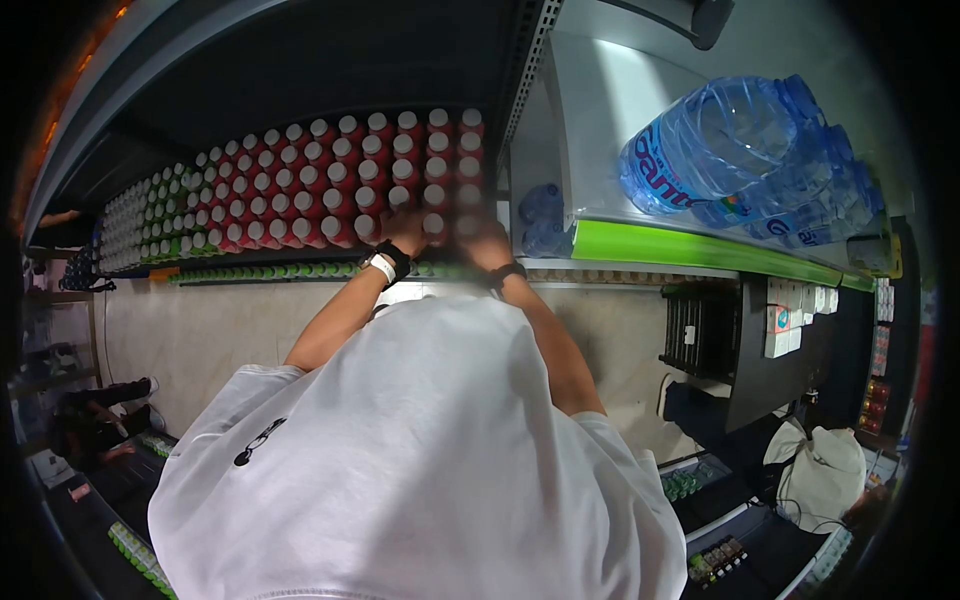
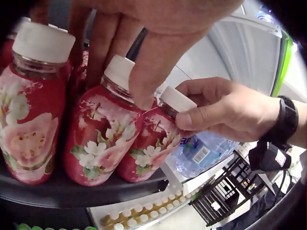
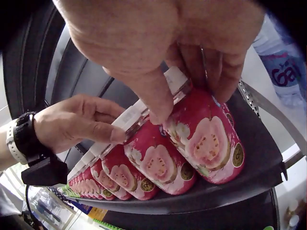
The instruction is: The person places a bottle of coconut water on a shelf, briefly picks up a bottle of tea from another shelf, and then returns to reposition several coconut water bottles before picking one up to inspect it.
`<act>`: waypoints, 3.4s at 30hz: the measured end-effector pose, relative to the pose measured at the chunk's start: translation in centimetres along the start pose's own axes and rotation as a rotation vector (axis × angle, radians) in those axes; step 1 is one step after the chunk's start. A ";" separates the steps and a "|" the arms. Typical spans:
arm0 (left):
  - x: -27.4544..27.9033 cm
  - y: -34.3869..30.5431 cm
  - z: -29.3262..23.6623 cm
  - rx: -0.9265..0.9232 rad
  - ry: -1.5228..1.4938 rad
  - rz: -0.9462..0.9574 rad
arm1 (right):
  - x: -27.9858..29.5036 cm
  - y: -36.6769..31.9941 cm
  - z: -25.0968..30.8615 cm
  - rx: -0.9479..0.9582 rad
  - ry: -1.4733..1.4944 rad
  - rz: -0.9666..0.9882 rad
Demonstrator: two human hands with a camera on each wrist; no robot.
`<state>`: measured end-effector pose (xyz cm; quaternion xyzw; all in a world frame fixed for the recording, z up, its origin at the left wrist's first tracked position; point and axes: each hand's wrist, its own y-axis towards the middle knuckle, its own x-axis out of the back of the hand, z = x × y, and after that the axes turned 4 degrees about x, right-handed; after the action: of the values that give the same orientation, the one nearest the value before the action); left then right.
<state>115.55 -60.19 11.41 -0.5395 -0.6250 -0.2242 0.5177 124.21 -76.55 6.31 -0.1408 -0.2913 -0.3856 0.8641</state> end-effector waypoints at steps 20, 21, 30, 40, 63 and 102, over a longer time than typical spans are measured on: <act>-0.2 0.8 -0.5 -0.100 0.053 -0.176 | 4.4 -2.2 3.2 -0.096 0.069 0.038; -0.7 1.3 -0.4 -0.151 0.028 -0.204 | 4.5 -2.3 2.8 -0.125 0.034 0.073; 2.2 0.4 -1.7 -0.025 0.061 -0.010 | 1.2 -3.5 -6.1 -0.075 -0.045 -0.072; -0.4 -2.7 2.4 0.049 -0.063 -0.313 | -0.3 -6.9 -9.6 -0.205 0.028 0.077; -28.0 -35.4 14.8 1.062 -0.332 0.106 | -5.2 -11.0 -16.9 -0.389 -0.025 0.707; -37.6 -60.3 27.1 1.671 -1.235 -0.117 | -63.1 -7.2 27.3 0.034 -0.217 1.467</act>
<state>45.46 -73.21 -15.03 0.0012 -0.7625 0.5706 0.3049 74.41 -31.63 -10.58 -0.3231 -0.2120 0.3112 0.8682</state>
